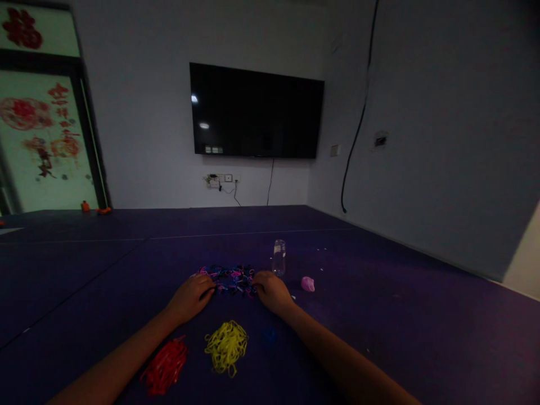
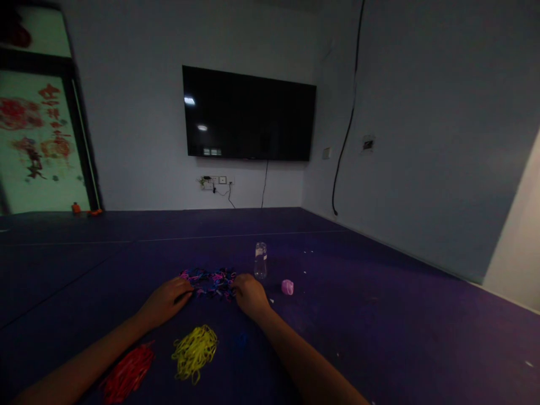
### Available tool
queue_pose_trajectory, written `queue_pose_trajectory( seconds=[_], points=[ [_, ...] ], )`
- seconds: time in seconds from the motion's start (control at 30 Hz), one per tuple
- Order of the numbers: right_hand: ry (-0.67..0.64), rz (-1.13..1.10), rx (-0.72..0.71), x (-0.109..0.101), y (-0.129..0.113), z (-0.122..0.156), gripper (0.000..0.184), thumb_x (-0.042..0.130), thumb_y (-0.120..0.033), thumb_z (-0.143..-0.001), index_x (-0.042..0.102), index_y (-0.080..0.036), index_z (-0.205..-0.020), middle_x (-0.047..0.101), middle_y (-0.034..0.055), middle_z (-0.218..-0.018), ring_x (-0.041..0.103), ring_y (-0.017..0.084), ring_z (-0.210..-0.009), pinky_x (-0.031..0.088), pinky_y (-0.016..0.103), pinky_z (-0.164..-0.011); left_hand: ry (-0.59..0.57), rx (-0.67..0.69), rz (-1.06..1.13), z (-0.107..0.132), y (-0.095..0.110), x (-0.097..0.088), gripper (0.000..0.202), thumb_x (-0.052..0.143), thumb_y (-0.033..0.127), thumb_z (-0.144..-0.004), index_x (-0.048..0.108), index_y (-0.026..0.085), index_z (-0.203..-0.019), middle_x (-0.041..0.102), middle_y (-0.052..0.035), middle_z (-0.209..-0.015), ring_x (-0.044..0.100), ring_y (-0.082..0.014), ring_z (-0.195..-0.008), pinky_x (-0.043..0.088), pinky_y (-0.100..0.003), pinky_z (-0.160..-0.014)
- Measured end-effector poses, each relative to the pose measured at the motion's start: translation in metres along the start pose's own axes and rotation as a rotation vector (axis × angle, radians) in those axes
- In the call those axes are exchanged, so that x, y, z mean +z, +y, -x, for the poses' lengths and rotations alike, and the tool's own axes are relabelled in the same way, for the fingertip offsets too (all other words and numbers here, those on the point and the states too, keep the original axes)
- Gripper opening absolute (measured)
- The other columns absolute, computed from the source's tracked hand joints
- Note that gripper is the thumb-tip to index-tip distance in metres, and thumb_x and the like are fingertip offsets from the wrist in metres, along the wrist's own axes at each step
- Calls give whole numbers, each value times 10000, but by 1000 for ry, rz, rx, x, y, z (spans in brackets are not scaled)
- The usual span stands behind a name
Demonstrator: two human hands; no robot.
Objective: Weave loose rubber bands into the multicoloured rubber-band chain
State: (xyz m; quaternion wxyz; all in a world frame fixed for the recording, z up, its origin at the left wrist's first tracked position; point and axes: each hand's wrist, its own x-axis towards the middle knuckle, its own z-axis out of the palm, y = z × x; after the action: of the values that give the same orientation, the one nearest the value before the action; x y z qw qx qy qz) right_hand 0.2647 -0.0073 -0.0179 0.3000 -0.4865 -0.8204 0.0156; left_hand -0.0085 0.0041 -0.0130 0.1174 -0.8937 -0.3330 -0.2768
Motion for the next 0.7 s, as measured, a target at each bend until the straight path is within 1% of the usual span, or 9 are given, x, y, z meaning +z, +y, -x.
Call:
queue_pose_trajectory(
  seconds=[0.13,0.23,0.33,0.43,0.53,0.7],
  points=[
    [-28,46,-37,-2,-5,-1,293,491,-83,-799,709,-197,-958,681,50,-1047,589,175,-1005,433,273,-900,5,-3,5,-1,1,-3,230,416,212,-902,644,193,-925,677,-69,-919,612,-205,-890,490,-356,-816],
    [-52,75,-58,-4,-8,-1,294,492,-87,-802,706,-185,-979,676,59,-1063,583,184,-1019,428,285,-915,-19,-5,17,-2,-1,-4,228,416,221,-903,641,184,-917,676,-70,-911,616,-202,-877,491,-352,-814],
    [-53,82,-85,-4,-9,-1,337,467,-72,-815,696,-184,-1035,659,62,-1127,566,182,-1064,411,282,-949,-32,-11,11,-3,-2,-4,233,418,226,-900,647,188,-885,675,-69,-907,613,-207,-892,486,-358,-831],
    [-59,96,-96,-2,-7,-2,407,453,-19,-779,683,-171,-1078,643,71,-1169,556,180,-1088,398,282,-970,-29,-16,14,-3,-2,-3,231,425,228,-898,653,197,-889,675,-63,-915,609,-204,-905,481,-354,-845],
    [-50,102,-96,-2,-6,-2,408,447,-3,-763,687,-152,-1056,644,82,-1160,555,181,-1086,399,287,-969,-28,-26,24,-3,-2,-2,229,428,223,-900,655,194,-892,676,-68,-914,612,-203,-897,481,-346,-836],
    [-56,143,-123,-5,-10,-1,307,463,-62,-809,703,-167,-970,668,79,-1081,571,192,-1033,416,308,-927,-23,-26,18,-3,-1,-2,224,429,221,-901,651,193,-896,677,-66,-896,616,-204,-879,485,-345,-820]
  ],
)
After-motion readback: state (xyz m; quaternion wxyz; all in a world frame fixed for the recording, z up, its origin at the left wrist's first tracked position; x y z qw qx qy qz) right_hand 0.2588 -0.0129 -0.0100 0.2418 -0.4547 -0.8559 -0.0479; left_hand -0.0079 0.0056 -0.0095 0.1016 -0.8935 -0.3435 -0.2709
